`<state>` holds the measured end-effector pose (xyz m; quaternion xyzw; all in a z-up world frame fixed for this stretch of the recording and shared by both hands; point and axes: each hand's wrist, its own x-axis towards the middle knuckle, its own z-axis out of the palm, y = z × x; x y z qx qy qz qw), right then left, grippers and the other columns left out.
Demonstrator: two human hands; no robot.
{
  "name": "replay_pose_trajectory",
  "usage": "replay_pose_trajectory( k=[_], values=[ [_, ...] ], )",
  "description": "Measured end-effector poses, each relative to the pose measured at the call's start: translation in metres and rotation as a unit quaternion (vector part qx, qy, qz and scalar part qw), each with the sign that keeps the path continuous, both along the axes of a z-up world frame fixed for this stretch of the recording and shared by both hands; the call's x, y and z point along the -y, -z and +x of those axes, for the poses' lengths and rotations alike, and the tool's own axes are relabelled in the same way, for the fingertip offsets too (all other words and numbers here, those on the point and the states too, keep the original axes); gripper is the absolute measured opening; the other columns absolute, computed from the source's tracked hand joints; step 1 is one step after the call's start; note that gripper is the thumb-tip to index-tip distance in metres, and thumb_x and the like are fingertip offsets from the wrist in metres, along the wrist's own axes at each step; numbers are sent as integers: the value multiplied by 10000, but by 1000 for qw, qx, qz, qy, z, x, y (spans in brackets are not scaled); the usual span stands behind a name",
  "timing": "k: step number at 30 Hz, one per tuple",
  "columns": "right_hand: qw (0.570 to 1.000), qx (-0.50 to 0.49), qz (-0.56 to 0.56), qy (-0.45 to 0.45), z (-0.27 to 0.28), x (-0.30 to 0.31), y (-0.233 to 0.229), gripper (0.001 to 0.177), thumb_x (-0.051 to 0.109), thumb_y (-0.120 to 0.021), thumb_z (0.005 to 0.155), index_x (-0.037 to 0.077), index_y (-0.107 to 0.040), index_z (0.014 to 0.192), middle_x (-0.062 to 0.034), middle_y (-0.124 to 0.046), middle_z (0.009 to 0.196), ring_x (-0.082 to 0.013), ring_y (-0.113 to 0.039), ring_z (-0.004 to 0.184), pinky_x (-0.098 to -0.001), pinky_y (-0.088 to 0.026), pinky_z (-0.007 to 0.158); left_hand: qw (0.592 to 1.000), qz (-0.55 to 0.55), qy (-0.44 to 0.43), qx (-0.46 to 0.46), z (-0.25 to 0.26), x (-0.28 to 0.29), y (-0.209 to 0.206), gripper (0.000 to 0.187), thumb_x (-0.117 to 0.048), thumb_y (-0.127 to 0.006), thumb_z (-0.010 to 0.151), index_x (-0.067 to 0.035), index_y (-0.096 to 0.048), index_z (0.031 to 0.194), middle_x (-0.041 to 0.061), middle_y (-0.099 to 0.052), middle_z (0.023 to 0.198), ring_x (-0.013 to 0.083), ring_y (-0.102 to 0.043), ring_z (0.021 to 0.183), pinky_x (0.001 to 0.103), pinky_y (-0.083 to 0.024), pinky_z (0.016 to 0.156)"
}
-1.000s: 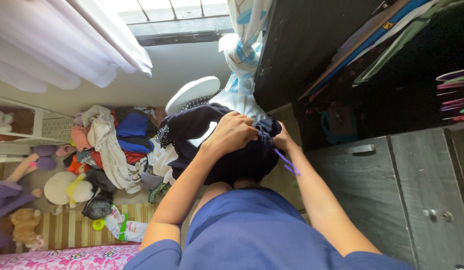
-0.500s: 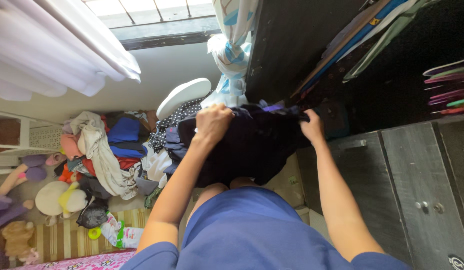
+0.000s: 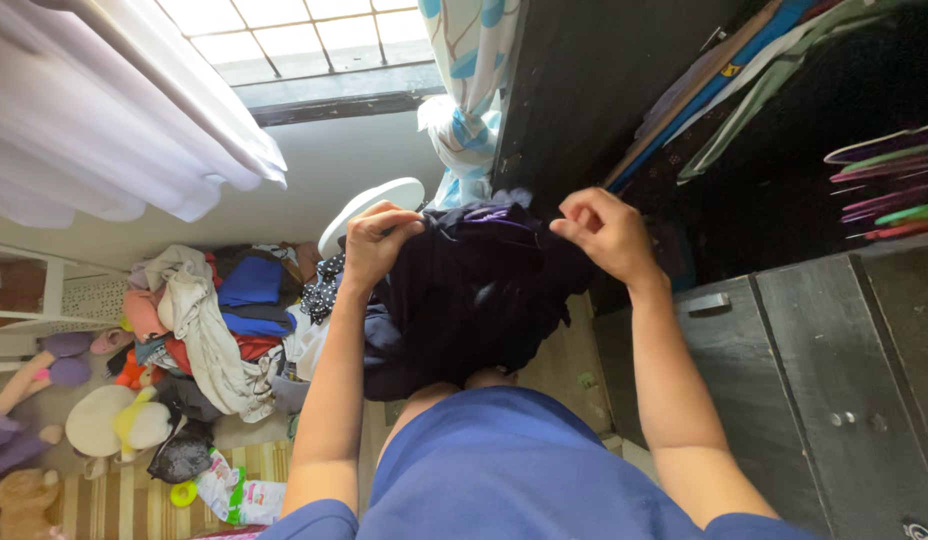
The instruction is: The person takes several garments from a pile, places each on a hanger, and hangs them in a wardrobe. They handle a dark blue blouse, a white shirt, a polka-dot top, and a black garment, buttoning some items before hanging them.
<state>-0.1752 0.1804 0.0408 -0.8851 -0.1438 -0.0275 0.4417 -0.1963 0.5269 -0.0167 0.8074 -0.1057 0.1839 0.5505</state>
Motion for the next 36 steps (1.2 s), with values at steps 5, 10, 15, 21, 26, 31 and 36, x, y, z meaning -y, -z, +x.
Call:
replay_pose_trajectory(
  k=[5,10,15,21,26,31,36],
  values=[
    [941,88,118,-306,14,-67,2,307,262,-670,1031,-2,-675,1187,-85,-638,1180,-187,-612,1110,-299,-493,957,1000,5,27,3,2,12,1,140,-99,-818,820,-63,-786,952,58,-731,869,172,-699,785,283,-530,723],
    [967,-37,143,-206,33,-81,37,291,288,-639,1054,16,-668,954,-53,-633,1004,-129,-629,864,-288,-526,793,995,92,44,14,0,-6,-1,190,-96,-800,837,-89,-789,1026,88,-720,930,258,-682,824,350,-529,751],
    [968,69,124,-208,37,-41,45,385,315,-566,1111,31,-617,856,-74,-594,1101,-145,-579,915,-287,-489,815,985,162,0,-59,-12,-34,3,245,-92,-782,817,-85,-779,1062,122,-717,896,298,-692,823,397,-529,770],
    [987,39,108,-111,32,-8,77,388,388,-520,1098,21,-607,1009,-37,-604,923,-122,-560,755,-278,-489,750,990,133,-32,39,-26,-69,6,104,-34,-722,950,-62,-764,1041,98,-768,923,232,-748,820,341,-577,741],
    [999,31,3,-27,36,26,114,407,389,-492,1098,30,-646,983,-35,-599,822,-121,-578,716,-289,-486,699,968,47,-246,26,-59,-136,-7,144,43,-650,982,-25,-766,1033,95,-719,813,136,-658,707,299,-528,668],
    [995,35,62,-77,19,25,127,415,395,-491,1118,36,-632,964,-15,-575,831,-116,-539,745,-294,-468,710,974,109,-194,-30,-68,-125,-9,94,-63,-668,999,-34,-755,1014,83,-749,862,156,-703,692,298,-545,654],
    [983,2,148,-113,-5,-31,120,367,379,-532,1081,34,-603,975,-31,-548,867,-117,-532,734,-284,-472,690,979,122,-49,-157,-54,19,17,250,-296,-689,931,-162,-746,1134,66,-718,1031,230,-739,876,371,-556,731]
  ],
)
